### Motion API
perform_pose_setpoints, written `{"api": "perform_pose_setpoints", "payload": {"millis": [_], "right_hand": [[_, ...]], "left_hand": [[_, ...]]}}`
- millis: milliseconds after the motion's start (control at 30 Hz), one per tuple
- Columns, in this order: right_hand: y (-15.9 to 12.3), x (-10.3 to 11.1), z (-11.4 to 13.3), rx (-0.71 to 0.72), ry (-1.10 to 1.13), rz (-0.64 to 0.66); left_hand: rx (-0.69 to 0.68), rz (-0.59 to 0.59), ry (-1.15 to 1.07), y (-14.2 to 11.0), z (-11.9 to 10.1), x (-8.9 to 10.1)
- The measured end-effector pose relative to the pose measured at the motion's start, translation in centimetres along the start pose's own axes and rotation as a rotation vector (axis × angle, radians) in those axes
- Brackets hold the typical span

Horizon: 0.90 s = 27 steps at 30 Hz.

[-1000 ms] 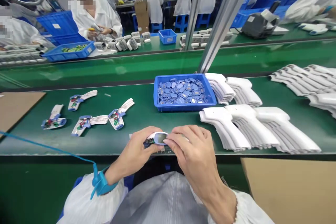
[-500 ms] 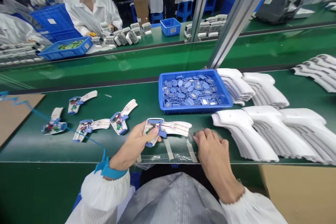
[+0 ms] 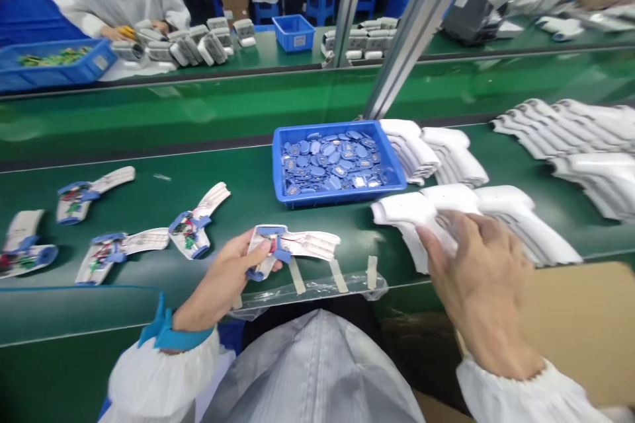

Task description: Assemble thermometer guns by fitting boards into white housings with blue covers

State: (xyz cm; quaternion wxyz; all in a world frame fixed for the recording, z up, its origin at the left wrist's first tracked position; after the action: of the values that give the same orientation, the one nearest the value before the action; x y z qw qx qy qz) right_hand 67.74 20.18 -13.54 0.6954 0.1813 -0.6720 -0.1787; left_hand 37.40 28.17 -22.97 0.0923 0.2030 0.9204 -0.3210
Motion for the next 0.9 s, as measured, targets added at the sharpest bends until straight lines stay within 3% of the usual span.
{"api": "perform_pose_setpoints", "payload": {"millis": [67,167,267,333,433,533,633,733,833,900], "right_hand": [[-0.1,0.1,1.0,-0.059,-0.041,-0.019],[-0.6,-3.2,3.9,-0.073,0.206,0.079],[-1.4,-6.2,6.8,0.027,0.359,0.089],[-1.9,-6.3,7.2,0.087,0.387,0.085],[-1.8,-2.8,5.3,0.125,0.278,-0.071],[-1.2,0.1,2.1,0.071,-0.094,-0.151],[-0.9,-0.9,-0.8,-0.024,-0.356,-0.010],[-1.2,-2.6,-2.2,-0.019,-0.347,0.059],[-1.4,-2.3,-2.1,0.036,-0.268,0.077],[-1.3,-0.8,-0.5,0.128,-0.224,0.023]], "left_hand": [[0.004,-0.050,0.013,0.0,0.1,0.4],[0.020,-0.097,0.015,-0.2,0.3,0.9],[0.024,-0.150,-0.001,-0.6,0.2,1.4],[0.022,-0.180,-0.006,-1.1,0.2,1.7],[0.033,-0.190,-0.014,-1.6,0.4,2.0],[0.035,-0.171,-0.004,-1.7,0.6,1.9],[0.013,-0.114,0.021,-1.4,0.7,1.0],[-0.018,-0.018,0.045,-1.2,1.0,-0.1],[-0.060,0.060,0.052,-1.0,1.3,-0.7],[-0.075,0.099,0.052,-1.0,1.5,-0.9]]}}
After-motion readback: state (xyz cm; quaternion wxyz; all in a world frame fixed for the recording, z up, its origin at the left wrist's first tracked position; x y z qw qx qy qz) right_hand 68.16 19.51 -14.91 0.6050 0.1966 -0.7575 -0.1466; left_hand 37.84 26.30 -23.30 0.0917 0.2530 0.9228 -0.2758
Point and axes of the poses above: each hand's wrist, its own y-axis towards the middle knuckle, its own x-axis out of the back of the hand, z = x × y, the point moved 6 cm from there along y, towards the middle knuckle, and after that the axes turned 10 degrees about x, right-handed, at the moved point
